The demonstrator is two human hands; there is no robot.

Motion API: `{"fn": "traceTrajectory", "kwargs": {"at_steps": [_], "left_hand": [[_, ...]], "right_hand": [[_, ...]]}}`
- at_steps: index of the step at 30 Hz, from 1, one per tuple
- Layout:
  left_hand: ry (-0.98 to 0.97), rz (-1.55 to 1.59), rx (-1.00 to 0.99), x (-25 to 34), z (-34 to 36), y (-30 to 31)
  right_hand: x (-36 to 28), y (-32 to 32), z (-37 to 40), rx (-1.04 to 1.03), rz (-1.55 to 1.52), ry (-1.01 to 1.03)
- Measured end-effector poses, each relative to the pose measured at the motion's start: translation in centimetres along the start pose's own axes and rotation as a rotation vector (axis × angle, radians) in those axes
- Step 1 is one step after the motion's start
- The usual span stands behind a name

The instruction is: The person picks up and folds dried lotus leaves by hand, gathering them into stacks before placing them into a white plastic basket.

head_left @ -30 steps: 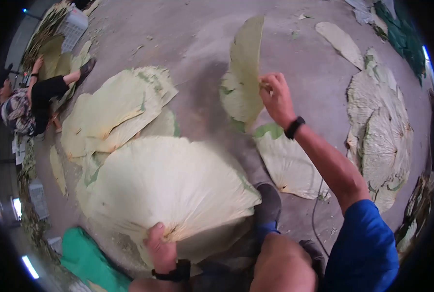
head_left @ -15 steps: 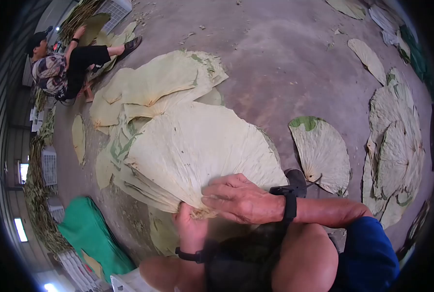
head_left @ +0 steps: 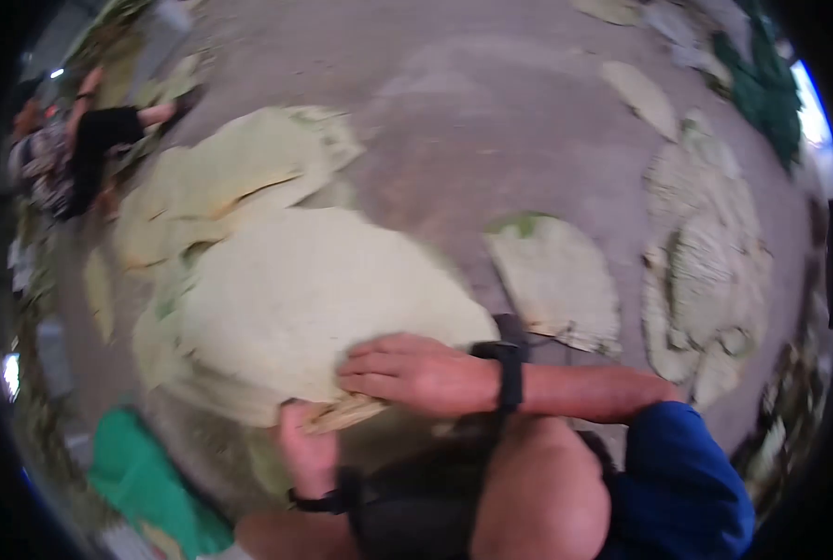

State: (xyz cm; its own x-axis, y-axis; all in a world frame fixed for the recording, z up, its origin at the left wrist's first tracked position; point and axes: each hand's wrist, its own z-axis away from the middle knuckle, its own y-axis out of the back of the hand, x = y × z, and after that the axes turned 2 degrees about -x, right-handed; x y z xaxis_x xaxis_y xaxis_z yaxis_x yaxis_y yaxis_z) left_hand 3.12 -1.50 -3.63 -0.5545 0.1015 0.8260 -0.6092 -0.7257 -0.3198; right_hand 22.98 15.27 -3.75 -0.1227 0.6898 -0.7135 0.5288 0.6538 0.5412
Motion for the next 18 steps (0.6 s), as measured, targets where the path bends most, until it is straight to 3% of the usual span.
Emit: {"fn": "traceTrajectory", "kwargs": {"at_steps": [1, 3, 7, 10, 12, 14, 15, 16, 17, 18], "left_hand": [[0.06, 0.037, 0.106, 0.9, 0.3, -1.6], [-0.019, 0.044, 0.158, 1.1, -0.2, -2.3], [-0.028, 0.09, 0.077, 0.8, -0.7, -2.2], [-0.07, 0.052, 0.052, 1.6, -0.8, -1.0], [-0.148, -0.073, 0.147, 2.6, -1.4, 0.3], [-0.224, -0.202, 0.255, 3.3, -0.5, -0.5], [-0.245, -0.158, 0.186, 4.3, 0.2, -1.9], [-0.275, -0.119, 0.12, 5.4, 1.0, -2.5], [-0.415, -0.215, 0.236, 5.2, 0.1, 0.2], [-0.43, -0.231, 0.261, 6.0, 0.8, 0.6]], "right_hand": [[0.3, 1.6, 1.2, -0.033, 0.149, -0.026], [1.6, 5.1, 5.2, -0.024, 0.368, -0.062], [7.1, 12.6, 21.2, 0.018, 0.649, -0.297], [9.3, 20.4, 35.5, -0.034, 0.779, -0.765], [7.3, 21.0, 39.1, -0.228, 1.278, -1.175], [7.1, 18.1, 38.7, -0.236, 1.108, -1.118], [6.9, 14.8, 37.8, -0.202, 0.985, -0.998], [6.5, 10.7, 36.3, -0.235, 0.819, -1.007], [6.2, 6.9, 34.4, -0.267, 0.656, -1.007], [5.6, 4.2, 32.1, -0.324, 0.561, -0.981]]}}
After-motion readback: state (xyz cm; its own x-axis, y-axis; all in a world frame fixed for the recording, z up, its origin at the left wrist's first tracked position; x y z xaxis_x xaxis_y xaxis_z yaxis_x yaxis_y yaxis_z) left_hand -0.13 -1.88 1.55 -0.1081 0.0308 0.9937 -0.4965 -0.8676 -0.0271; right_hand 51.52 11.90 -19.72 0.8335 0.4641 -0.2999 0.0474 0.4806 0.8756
